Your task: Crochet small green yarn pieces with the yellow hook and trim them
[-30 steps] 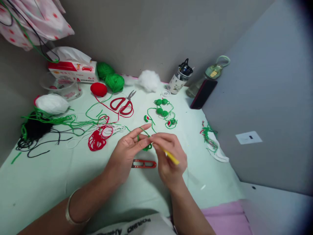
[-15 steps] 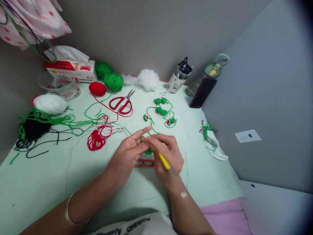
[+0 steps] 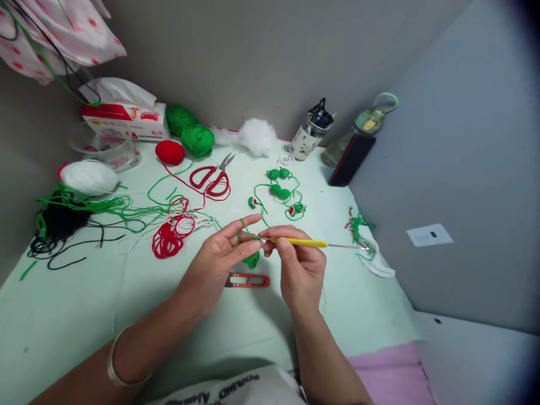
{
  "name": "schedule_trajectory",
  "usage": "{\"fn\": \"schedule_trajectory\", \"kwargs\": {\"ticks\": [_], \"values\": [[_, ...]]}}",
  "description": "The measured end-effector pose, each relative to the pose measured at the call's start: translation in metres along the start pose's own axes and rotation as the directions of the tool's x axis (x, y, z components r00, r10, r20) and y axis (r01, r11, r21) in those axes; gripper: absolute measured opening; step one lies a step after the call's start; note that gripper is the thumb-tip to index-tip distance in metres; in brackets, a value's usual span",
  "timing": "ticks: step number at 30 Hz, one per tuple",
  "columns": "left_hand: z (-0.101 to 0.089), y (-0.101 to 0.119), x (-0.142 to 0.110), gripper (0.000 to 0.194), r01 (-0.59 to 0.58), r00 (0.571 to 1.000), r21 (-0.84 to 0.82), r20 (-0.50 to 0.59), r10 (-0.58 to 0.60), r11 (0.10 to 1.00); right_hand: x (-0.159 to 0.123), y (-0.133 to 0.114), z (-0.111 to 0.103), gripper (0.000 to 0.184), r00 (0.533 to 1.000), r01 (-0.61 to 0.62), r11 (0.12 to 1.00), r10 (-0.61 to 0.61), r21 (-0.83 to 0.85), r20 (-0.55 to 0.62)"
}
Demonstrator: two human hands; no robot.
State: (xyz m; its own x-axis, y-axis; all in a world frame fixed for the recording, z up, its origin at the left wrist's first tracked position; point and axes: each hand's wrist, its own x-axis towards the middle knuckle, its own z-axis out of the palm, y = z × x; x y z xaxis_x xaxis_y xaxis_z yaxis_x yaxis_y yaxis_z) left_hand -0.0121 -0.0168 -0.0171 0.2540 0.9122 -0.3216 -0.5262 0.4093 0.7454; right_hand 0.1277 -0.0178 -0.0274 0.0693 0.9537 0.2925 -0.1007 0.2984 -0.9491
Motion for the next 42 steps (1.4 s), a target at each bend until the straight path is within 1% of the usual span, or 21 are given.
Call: {"fn": "schedule_trajectory", "kwargs": {"ticks": [3,7,10,12,13,15,16,17,18,20,21,23,26,31,34,36,38,39,40,41,42], "values": [[-0.002,0.003,0.002,0.049,0.044,0.999,-0.053,0.003,-0.044,0.998,0.002,0.0,-0.004,0.013,0.999,0.023,1.0,-0.024,-0.011,-0.025],[-0.007,0.005,0.003,0.043,0.131,0.989,-0.069,0.074,-0.126,0.989,0.009,-0.003,-0.012,0.015,0.993,-0.023,0.997,0.031,0.071,-0.112],[-0.005,0.002,0.002,0.045,0.032,0.999,-0.001,0.016,-0.032,0.999,0.007,-0.003,-0.012,0.016,0.995,-0.054,0.994,0.061,0.095,-0.082],[-0.001,-0.002,0.0,0.052,-0.084,0.995,0.035,-0.043,0.086,0.996,0.001,-0.002,-0.008,0.017,0.999,0.032,0.996,-0.035,-0.079,-0.03],[0.001,-0.004,0.0,0.056,-0.115,0.992,0.028,-0.054,0.116,0.993,-0.002,-0.001,-0.006,0.021,0.991,0.129,0.969,-0.131,-0.209,0.005],[0.002,-0.005,0.0,0.058,-0.058,0.998,-0.037,-0.027,0.057,0.998,-0.008,0.001,-0.003,0.031,0.945,0.322,0.851,-0.317,-0.415,0.083],[0.002,-0.005,0.0,0.056,0.01,1.0,-0.076,0.0,-0.01,0.997,-0.009,0.001,-0.004,0.032,0.926,0.366,0.812,-0.368,-0.454,0.089],[0.001,-0.003,0.0,0.053,0.075,0.997,-0.104,0.023,-0.073,0.992,-0.009,0.001,-0.005,0.03,0.924,0.363,0.819,-0.378,-0.445,0.058],[-0.001,-0.002,0.0,0.049,0.118,0.993,-0.116,0.034,-0.114,0.986,-0.007,0.0,-0.006,0.025,0.938,0.319,0.862,-0.348,-0.394,-0.002],[-0.004,0.002,0.0,0.042,0.116,0.993,-0.095,0.021,-0.115,0.989,-0.002,-0.001,-0.009,0.017,0.973,0.17,0.965,-0.197,-0.202,-0.124],[-0.005,0.003,0.0,0.041,0.089,0.996,-0.069,0.008,-0.088,0.994,0.001,-0.001,-0.01,0.017,0.982,0.104,0.99,-0.118,-0.1,-0.145],[-0.004,0.003,-0.001,0.042,0.033,0.999,-0.012,0.002,-0.033,0.999,0.004,-0.001,-0.009,0.015,0.995,0.019,1.0,-0.017,0.018,-0.103],[-0.001,0.0,-0.003,0.044,-0.009,1.0,0.027,0.007,0.009,1.0,0.003,-0.001,-0.004,0.013,1.0,-0.011,1.0,0.011,0.002,-0.012],[0.002,0.0,-0.002,0.041,-0.001,1.0,0.011,0.007,0.001,1.0,0.001,0.0,-0.002,0.014,1.0,0.005,0.999,-0.006,-0.043,-0.011],[0.002,0.0,-0.001,0.047,-0.008,1.0,0.025,-0.023,0.009,1.0,-0.002,0.0,-0.002,0.016,0.998,0.066,0.995,-0.066,-0.08,0.01],[0.002,-0.002,-0.001,0.055,-0.044,0.998,0.031,-0.052,0.046,0.999,-0.006,0.0,-0.002,0.021,0.985,0.174,0.952,-0.167,-0.252,0.046],[0.001,-0.003,-0.001,0.058,-0.056,0.996,0.005,-0.062,0.057,0.998,-0.011,-0.001,-0.003,0.03,0.943,0.33,0.822,-0.302,-0.465,0.136],[-0.001,-0.003,-0.001,0.057,-0.027,0.998,-0.022,-0.05,0.026,0.999,-0.012,-0.002,-0.005,0.034,0.919,0.391,0.753,-0.35,-0.529,0.182],[-0.002,-0.002,-0.001,0.055,0.019,0.999,-0.054,-0.027,-0.021,0.998,-0.012,-0.003,-0.007,0.035,0.905,0.422,0.723,-0.376,-0.548,0.201],[-0.004,-0.001,-0.001,0.051,0.07,0.997,-0.082,-0.002,-0.071,0.994,-0.011,-0.003,-0.008,0.034,0.908,0.413,0.745,-0.379,-0.524,0.178],[-0.006,0.001,-0.001,0.046,0.112,0.994,-0.097,0.019,-0.111,0.989,-0.009,-0.004,-0.01,0.031,0.928,0.366,0.809,-0.353,-0.46,0.118]]}}
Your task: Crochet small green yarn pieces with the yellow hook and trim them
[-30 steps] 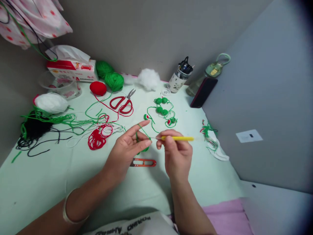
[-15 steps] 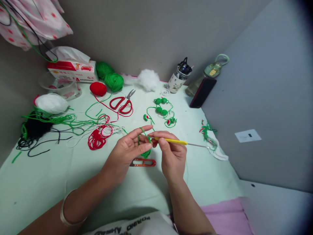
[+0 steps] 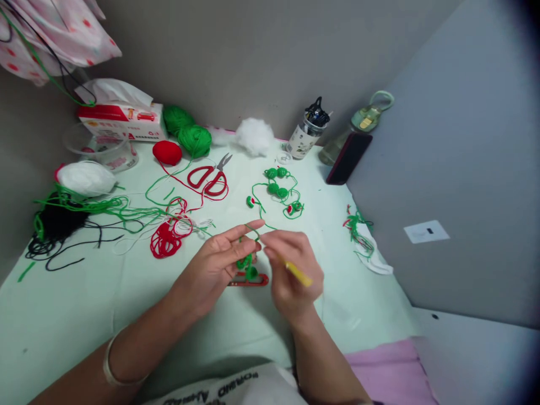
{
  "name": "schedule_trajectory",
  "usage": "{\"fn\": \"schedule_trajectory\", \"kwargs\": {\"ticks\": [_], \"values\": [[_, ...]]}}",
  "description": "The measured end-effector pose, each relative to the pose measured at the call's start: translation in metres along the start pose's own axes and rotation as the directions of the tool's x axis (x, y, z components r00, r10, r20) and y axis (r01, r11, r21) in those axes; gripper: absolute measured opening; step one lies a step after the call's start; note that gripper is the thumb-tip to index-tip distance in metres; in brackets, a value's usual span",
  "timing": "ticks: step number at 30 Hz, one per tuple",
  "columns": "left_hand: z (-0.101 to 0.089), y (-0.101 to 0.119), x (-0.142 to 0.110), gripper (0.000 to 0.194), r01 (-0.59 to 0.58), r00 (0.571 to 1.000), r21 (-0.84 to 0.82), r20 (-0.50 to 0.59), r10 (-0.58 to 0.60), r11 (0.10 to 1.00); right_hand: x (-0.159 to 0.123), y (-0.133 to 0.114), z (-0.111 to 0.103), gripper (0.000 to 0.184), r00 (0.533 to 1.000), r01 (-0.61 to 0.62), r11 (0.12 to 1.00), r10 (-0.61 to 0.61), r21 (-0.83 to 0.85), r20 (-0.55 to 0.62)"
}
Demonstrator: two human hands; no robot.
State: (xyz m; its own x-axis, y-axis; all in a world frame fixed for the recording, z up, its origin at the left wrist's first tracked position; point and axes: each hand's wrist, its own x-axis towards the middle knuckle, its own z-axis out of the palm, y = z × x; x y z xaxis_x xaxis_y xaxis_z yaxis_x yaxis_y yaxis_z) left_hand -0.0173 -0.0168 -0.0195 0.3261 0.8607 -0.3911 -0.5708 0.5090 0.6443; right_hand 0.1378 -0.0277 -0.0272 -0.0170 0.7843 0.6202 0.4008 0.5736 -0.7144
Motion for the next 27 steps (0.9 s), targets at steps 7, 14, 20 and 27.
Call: {"fn": "schedule_trajectory", "kwargs": {"ticks": [7,14,20,27], "values": [[0.001,0.001,-0.002,0.05,-0.095,0.995,0.106,-0.003,0.096,0.99,0.012,0.004,0.004,0.013,0.926,-0.361,0.802,0.369,0.475,0.081],[-0.001,0.001,-0.003,0.04,-0.065,0.998,0.149,0.011,0.064,0.987,0.009,0.011,0.006,0.013,0.874,-0.452,0.715,0.476,0.533,0.102],[0.002,0.001,0.003,0.039,-0.13,0.991,0.165,0.006,0.131,0.978,0.005,0.009,0.011,0.015,0.915,-0.387,0.84,0.401,0.381,0.045],[-0.003,-0.007,0.011,0.043,-0.015,1.0,-0.018,-0.015,0.015,1.0,0.001,0.006,0.007,0.03,1.0,0.003,1.0,-0.003,-0.031,0.001]]}}
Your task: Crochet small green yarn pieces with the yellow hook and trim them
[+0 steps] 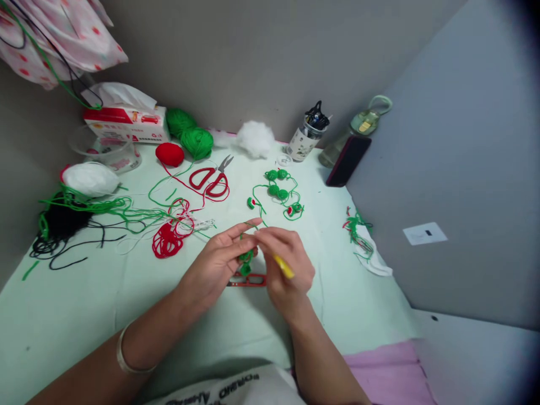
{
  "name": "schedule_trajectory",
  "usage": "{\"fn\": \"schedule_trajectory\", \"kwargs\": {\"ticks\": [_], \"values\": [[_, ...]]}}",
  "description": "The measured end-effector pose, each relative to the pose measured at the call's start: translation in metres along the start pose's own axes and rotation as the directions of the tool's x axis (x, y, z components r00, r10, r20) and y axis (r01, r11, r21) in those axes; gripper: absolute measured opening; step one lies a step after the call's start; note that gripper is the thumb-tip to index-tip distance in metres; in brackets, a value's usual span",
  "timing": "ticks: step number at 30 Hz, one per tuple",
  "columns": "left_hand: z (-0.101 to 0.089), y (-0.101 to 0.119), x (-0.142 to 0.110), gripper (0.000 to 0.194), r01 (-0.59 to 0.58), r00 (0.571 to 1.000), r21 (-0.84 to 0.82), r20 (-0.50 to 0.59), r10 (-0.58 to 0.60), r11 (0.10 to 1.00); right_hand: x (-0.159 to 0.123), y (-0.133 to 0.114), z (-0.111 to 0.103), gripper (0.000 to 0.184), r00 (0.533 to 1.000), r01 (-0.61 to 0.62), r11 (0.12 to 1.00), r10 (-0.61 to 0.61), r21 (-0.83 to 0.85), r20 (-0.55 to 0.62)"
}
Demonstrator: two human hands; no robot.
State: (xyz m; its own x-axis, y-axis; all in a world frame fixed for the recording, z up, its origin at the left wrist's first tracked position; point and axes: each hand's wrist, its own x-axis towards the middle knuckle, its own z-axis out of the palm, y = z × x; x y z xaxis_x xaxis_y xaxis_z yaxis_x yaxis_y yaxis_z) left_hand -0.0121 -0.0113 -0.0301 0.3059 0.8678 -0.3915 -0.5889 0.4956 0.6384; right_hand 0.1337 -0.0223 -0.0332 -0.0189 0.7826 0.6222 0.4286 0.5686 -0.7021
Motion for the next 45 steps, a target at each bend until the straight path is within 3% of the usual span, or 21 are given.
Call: {"fn": "schedule_trajectory", "kwargs": {"ticks": [2,4,7,9,13,16,29,35,39,42,45], "values": [[-0.005,0.003,0.001,0.043,-0.005,0.999,-0.013,-0.032,0.005,1.0,0.007,0.002,-0.007,0.021,0.971,-0.191,0.952,0.219,0.238,-0.098],[-0.008,0.007,0.0,0.044,-0.049,0.996,0.021,-0.076,0.05,0.999,0.013,0.003,-0.011,0.017,0.898,-0.308,0.81,0.421,0.498,-0.129],[-0.006,0.009,-0.003,0.046,-0.084,0.993,0.129,-0.069,0.094,0.988,0.017,0.003,-0.01,0.014,0.856,-0.403,0.646,0.517,0.648,0.017],[-0.002,0.008,-0.006,0.045,-0.101,0.992,0.189,-0.057,0.114,0.977,0.014,0.0,-0.006,0.014,0.864,-0.419,0.64,0.498,0.644,0.067],[0.002,0.006,-0.009,0.026,-0.141,0.986,0.204,-0.054,0.155,0.969,0.008,-0.006,-0.002,0.014,0.905,-0.345,0.73,0.425,0.59,0.002],[0.001,0.006,-0.011,0.015,-0.138,0.986,0.168,-0.065,0.151,0.976,0.007,-0.008,-0.003,0.014,0.913,-0.334,0.751,0.407,0.569,-0.001],[0.007,0.008,-0.014,0.015,-0.117,0.987,0.17,-0.089,0.133,0.979,0.007,-0.008,-0.002,0.014,0.926,-0.306,0.788,0.376,0.534,-0.024],[0.006,0.004,-0.015,0.014,-0.153,0.979,0.202,-0.099,0.176,0.967,0.006,-0.014,-0.004,0.018,0.968,-0.196,0.911,0.238,0.364,-0.074],[0.005,0.002,-0.014,0.012,-0.206,0.967,0.226,-0.102,0.233,0.952,0.003,-0.016,-0.006,0.027,0.994,-0.061,0.978,0.077,0.201,-0.073],[0.006,0.002,-0.013,0.015,-0.176,0.975,0.201,-0.102,0.2,0.964,0.001,-0.015,-0.005,0.033,0.998,0.024,0.989,-0.015,0.143,-0.062],[0.008,0.003,-0.014,0.017,-0.123,0.989,0.139,-0.06,0.132,0.983,-0.001,-0.013,-0.003,0.036,0.999,0.025,0.992,-0.02,0.12,-0.04]]}}
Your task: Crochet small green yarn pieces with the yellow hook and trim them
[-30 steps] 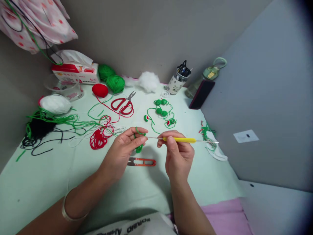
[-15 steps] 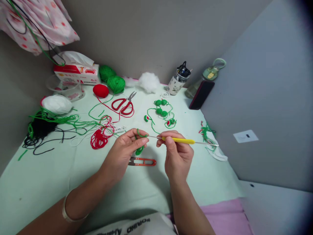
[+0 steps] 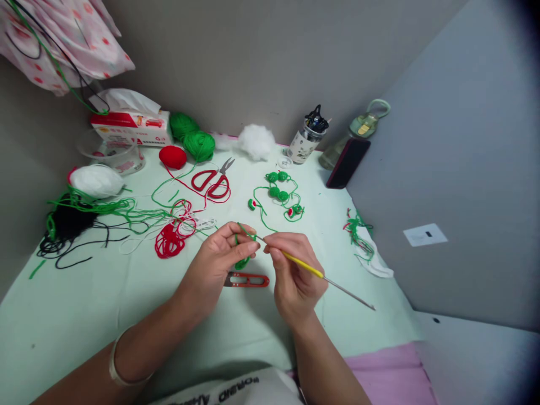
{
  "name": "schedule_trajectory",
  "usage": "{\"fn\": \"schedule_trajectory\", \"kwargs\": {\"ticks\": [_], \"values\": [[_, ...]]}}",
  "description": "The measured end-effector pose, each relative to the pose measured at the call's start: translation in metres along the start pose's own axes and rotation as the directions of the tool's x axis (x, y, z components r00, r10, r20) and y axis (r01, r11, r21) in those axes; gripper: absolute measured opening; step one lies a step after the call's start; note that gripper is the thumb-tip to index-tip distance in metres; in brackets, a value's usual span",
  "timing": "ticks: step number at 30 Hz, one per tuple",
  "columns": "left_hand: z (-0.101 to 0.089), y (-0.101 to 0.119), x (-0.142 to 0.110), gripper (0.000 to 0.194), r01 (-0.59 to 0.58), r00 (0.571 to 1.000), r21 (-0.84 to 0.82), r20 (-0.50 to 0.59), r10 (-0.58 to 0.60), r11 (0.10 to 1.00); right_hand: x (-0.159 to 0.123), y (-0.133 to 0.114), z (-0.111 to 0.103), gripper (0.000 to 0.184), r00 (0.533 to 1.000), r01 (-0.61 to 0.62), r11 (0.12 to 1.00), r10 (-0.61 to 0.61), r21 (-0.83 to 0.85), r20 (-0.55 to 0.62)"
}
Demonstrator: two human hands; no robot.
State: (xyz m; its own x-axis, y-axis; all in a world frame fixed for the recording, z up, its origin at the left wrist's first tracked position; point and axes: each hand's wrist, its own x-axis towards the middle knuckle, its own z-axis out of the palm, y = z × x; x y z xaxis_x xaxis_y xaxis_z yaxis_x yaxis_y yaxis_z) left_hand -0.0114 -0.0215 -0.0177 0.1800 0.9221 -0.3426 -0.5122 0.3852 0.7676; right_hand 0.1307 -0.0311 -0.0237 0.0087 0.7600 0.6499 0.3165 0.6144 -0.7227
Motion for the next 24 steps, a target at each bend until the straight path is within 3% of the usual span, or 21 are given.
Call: {"fn": "schedule_trajectory", "kwargs": {"ticks": [4,8,11,13,14,15,17,20,22,24], "values": [[0.003,0.002,0.0,0.036,0.062,0.997,-0.017,0.042,-0.062,0.998,0.0,0.0,0.001,0.034,0.997,-0.063,0.997,0.065,0.044,-0.031],[0.005,0.002,0.0,0.056,-0.022,1.0,0.001,0.02,0.022,1.0,0.0,0.0,0.001,0.031,0.994,-0.11,0.988,0.111,0.107,-0.001],[0.006,-0.001,-0.001,0.066,-0.065,0.998,0.005,0.006,0.065,0.998,-0.003,0.004,0.0,0.038,0.996,0.027,0.993,-0.017,-0.119,0.086],[0.004,-0.002,-0.001,0.061,0.038,0.998,-0.061,0.054,-0.034,0.997,-0.005,0.006,-0.002,0.043,0.984,0.153,0.957,-0.124,-0.245,0.128],[0.002,-0.002,-0.001,0.056,0.108,0.991,-0.107,0.093,-0.098,0.988,-0.004,0.006,-0.004,0.042,0.985,0.152,0.958,-0.128,-0.241,0.112],[0.0,0.0,0.0,0.05,0.166,0.98,-0.147,0.131,-0.148,0.975,-0.002,0.007,-0.005,0.038,0.994,0.098,0.978,-0.088,-0.186,0.065],[-0.004,0.004,0.0,0.041,0.2,0.973,-0.19,0.155,-0.171,0.961,0.004,0.007,-0.008,0.026,0.993,-0.108,0.993,0.111,0.051,-0.047],[-0.006,0.01,-0.001,0.038,0.122,0.99,-0.14,0.087,-0.111,0.983,0.011,0.006,-0.008,0.016,0.912,-0.355,0.838,0.409,0.415,-0.044],[-0.003,0.011,-0.003,0.042,0.057,0.997,-0.07,0.046,-0.054,0.996,0.012,0.006,-0.002,0.014,0.887,-0.413,0.763,0.46,0.496,0.031],[0.0,0.009,-0.005,0.045,0.006,1.0,-0.028,0.024,-0.005,1.0,0.008,0.004,0.004,0.012,0.896,-0.411,0.785,0.441,0.464,0.047]]}}
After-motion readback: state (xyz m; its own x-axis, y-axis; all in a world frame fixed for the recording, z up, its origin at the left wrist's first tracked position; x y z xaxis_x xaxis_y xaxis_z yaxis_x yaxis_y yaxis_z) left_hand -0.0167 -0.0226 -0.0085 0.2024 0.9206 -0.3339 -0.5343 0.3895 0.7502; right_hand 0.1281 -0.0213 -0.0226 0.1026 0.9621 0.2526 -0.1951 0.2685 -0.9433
